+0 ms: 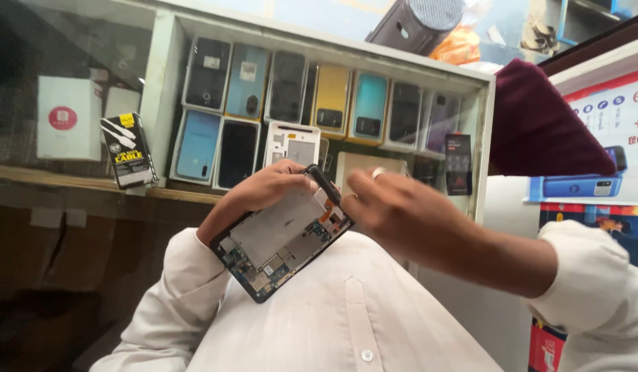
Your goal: The person repairs a disassembled tablet, prying at its frame and using a screwdriver to work on the internal board while holding the device on their lap. They turn the tablet over, press on internal components, and continue prying and screwing along its edges.
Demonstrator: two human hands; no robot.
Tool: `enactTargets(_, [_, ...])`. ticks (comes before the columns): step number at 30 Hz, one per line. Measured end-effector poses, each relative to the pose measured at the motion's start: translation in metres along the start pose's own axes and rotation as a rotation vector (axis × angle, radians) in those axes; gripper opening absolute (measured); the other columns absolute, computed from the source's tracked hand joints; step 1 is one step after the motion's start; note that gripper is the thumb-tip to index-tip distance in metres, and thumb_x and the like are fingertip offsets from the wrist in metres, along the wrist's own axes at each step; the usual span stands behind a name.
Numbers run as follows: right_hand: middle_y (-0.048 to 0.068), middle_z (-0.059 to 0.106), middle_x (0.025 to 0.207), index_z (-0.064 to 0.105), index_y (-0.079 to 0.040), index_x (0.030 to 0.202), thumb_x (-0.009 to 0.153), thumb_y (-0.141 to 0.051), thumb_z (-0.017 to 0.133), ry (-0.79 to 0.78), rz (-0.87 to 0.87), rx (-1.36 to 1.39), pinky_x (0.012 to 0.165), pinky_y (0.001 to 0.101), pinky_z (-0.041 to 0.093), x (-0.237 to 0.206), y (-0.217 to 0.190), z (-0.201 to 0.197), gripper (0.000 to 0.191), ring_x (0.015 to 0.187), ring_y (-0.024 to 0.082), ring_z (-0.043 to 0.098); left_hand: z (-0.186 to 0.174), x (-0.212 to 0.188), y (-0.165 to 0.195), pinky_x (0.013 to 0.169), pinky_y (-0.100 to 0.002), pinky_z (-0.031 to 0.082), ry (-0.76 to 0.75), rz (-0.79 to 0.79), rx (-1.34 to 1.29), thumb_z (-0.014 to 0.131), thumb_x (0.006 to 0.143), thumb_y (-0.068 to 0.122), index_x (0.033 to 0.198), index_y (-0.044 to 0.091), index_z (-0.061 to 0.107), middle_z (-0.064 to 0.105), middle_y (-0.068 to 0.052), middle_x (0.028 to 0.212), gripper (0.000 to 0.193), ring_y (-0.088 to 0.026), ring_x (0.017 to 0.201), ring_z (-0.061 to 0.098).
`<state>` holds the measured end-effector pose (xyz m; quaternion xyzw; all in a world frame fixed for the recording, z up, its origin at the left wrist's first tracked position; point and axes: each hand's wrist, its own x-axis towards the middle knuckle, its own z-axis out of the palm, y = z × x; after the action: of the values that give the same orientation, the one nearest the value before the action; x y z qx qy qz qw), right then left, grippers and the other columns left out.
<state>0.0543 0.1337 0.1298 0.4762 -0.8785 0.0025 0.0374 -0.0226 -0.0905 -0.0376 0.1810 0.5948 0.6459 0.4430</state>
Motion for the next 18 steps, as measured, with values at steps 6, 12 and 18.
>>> enactTargets(6, [0.008, 0.060, 0.080, 0.067, -0.001, 0.084, 0.074, -0.007, 0.068, 0.015, -0.011, -0.131, 0.051, 0.0268, 0.052, -0.010, 0.006, 0.004, 0.011, 0.063, 0.013, 0.059, 0.014, -0.001, 0.012, 0.067, -0.027, 0.052, 0.021, -0.001, 0.021, 0.067, 0.088, 0.027, 0.102, -0.001, 0.077, 0.072, -0.006, 0.082, 0.033, -0.014, 0.070, 0.064])
enactTargets(12, [0.006, 0.056, 0.067, 0.063, -0.003, 0.070, 0.088, -0.016, 0.072, -0.201, 0.084, -0.046, 0.052, 0.0327, 0.055, -0.015, 0.012, -0.003, 0.024, 0.060, 0.017, 0.060, 0.027, 0.000, 0.024, 0.065, -0.026, 0.052, 0.045, -0.019, 0.097, 0.067, 0.087, 0.028, 0.100, 0.000, 0.079, 0.073, -0.006, 0.079, 0.033, -0.013, 0.066, 0.064])
enactTargets(18, [0.008, 0.056, 0.067, 0.065, -0.001, 0.072, 0.095, -0.031, 0.072, -0.146, 0.150, 0.003, 0.054, 0.0347, 0.056, -0.028, 0.017, 0.002, 0.038, 0.060, 0.020, 0.061, 0.034, 0.010, 0.029, 0.064, -0.026, 0.053, 0.010, -0.012, 0.040, 0.067, 0.089, 0.028, 0.093, -0.001, 0.077, 0.073, -0.007, 0.079, 0.031, -0.013, 0.065, 0.063])
